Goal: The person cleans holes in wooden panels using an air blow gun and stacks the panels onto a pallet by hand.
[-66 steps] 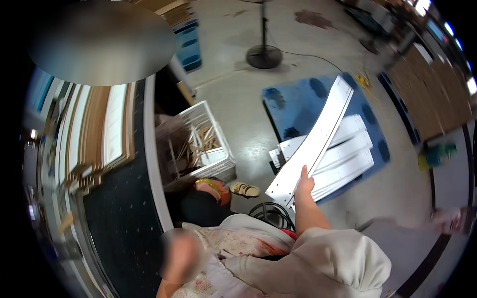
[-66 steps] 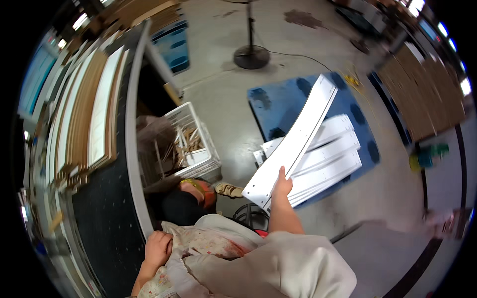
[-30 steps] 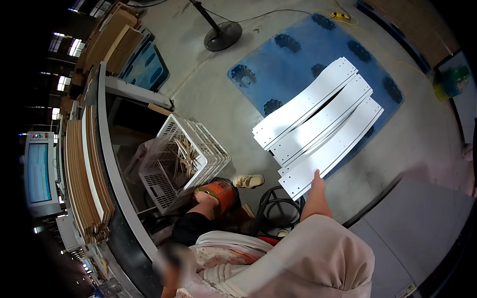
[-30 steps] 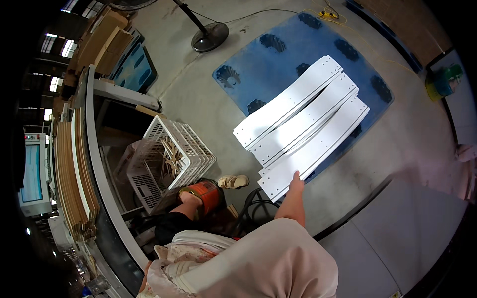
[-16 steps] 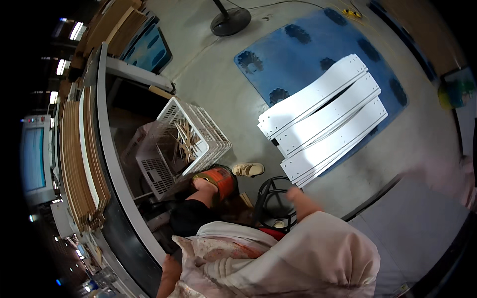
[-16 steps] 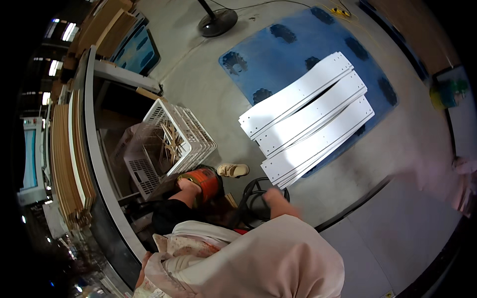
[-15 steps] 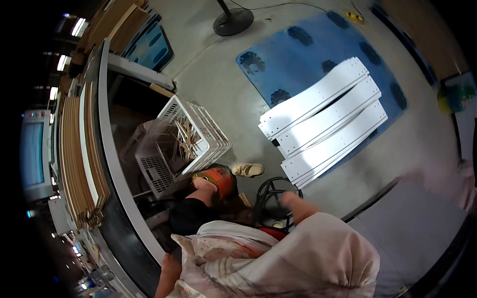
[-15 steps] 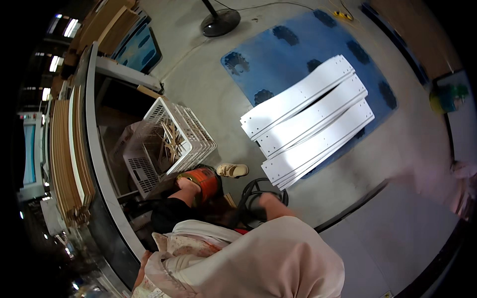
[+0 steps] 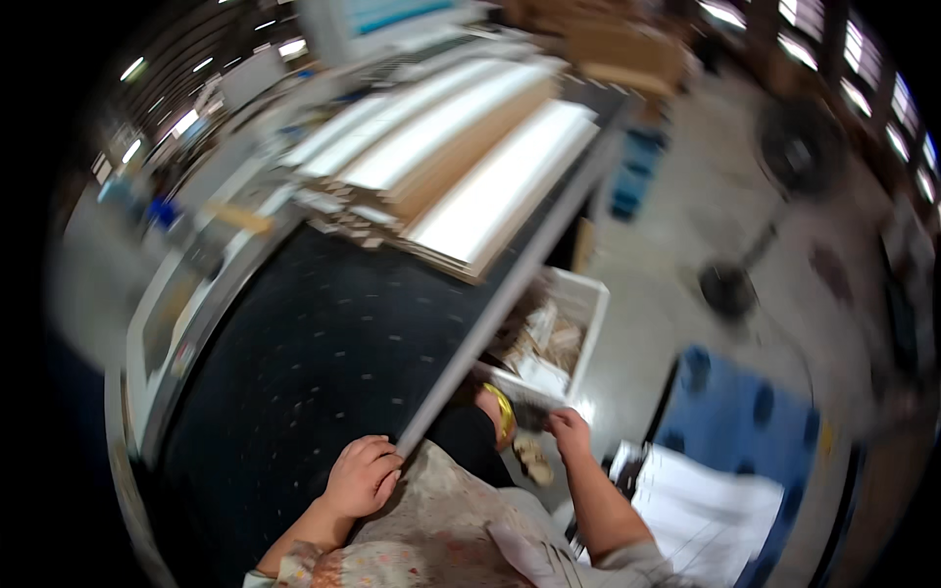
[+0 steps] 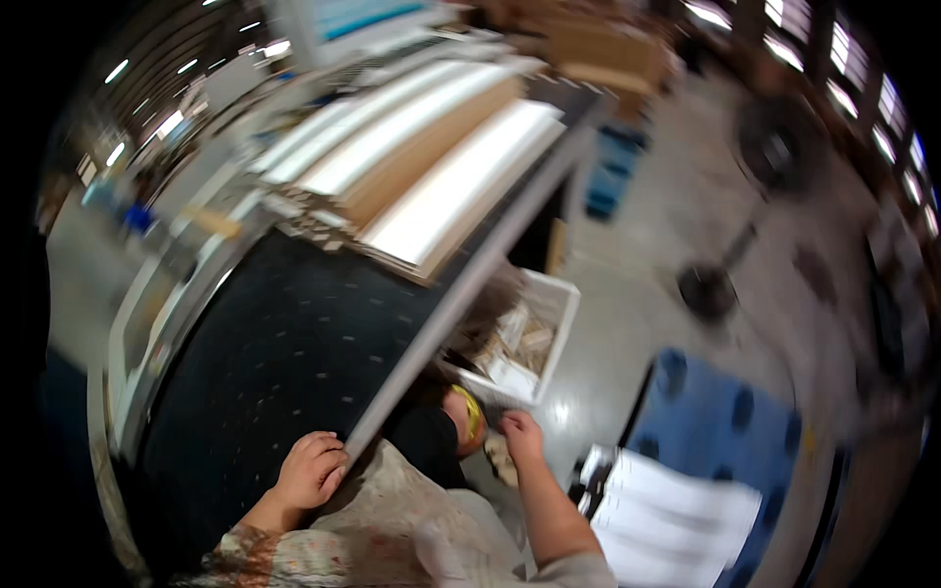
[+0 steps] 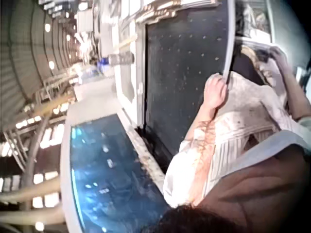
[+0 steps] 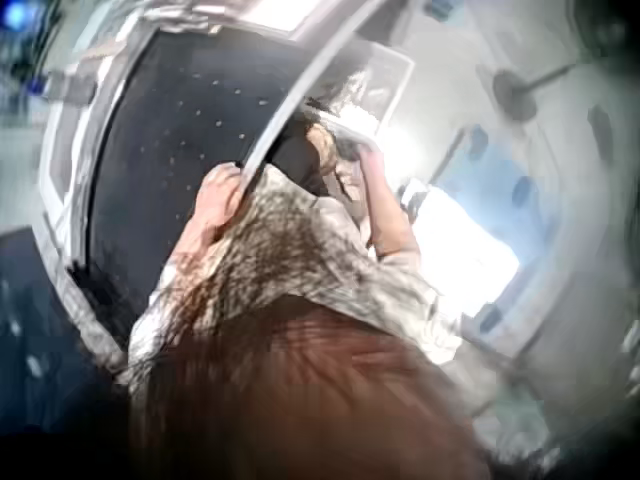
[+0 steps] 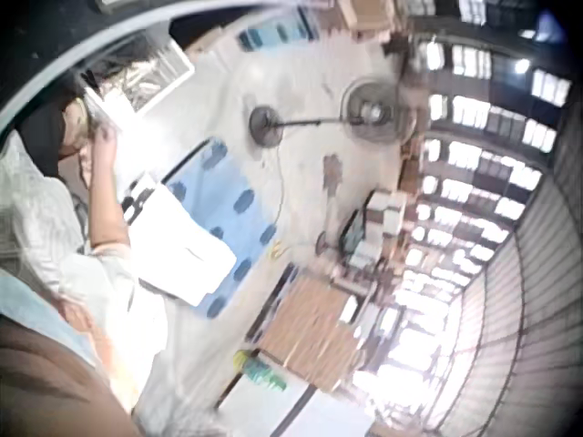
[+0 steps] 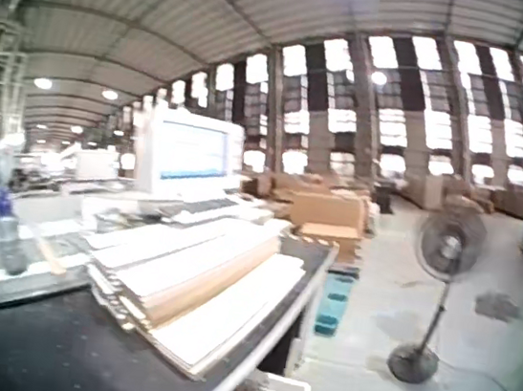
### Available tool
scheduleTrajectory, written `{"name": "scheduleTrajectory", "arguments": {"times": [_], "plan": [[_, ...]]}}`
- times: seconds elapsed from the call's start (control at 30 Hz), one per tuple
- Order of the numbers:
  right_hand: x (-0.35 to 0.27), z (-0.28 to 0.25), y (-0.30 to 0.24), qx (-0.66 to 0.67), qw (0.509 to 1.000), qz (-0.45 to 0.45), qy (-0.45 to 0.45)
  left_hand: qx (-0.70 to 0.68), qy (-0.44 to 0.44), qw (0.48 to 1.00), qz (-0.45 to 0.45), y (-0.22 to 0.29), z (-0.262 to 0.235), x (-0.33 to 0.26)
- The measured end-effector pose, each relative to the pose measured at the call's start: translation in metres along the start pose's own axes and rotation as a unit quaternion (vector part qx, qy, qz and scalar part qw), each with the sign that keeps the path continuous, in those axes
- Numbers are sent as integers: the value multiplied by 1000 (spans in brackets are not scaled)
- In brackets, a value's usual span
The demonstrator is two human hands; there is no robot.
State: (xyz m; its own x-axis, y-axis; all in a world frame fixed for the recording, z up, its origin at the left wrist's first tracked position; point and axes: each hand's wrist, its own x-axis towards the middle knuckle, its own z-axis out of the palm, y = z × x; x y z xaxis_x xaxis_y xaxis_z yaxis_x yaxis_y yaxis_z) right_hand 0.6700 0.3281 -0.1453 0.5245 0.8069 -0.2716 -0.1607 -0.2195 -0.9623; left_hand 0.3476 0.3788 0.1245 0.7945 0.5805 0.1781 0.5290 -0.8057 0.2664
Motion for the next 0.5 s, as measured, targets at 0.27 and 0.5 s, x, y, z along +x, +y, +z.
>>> {"name": "scheduleTrajectory", "arguments": {"times": [0.27, 0.5], "plan": [[-24, 123, -204, 271, 930, -170, -183, -4, 71, 927, -368, 10, -5, -140], [-43, 213, -248, 151, 891, -174, -392, 20, 94, 914, -393, 11, 19, -168]]}}
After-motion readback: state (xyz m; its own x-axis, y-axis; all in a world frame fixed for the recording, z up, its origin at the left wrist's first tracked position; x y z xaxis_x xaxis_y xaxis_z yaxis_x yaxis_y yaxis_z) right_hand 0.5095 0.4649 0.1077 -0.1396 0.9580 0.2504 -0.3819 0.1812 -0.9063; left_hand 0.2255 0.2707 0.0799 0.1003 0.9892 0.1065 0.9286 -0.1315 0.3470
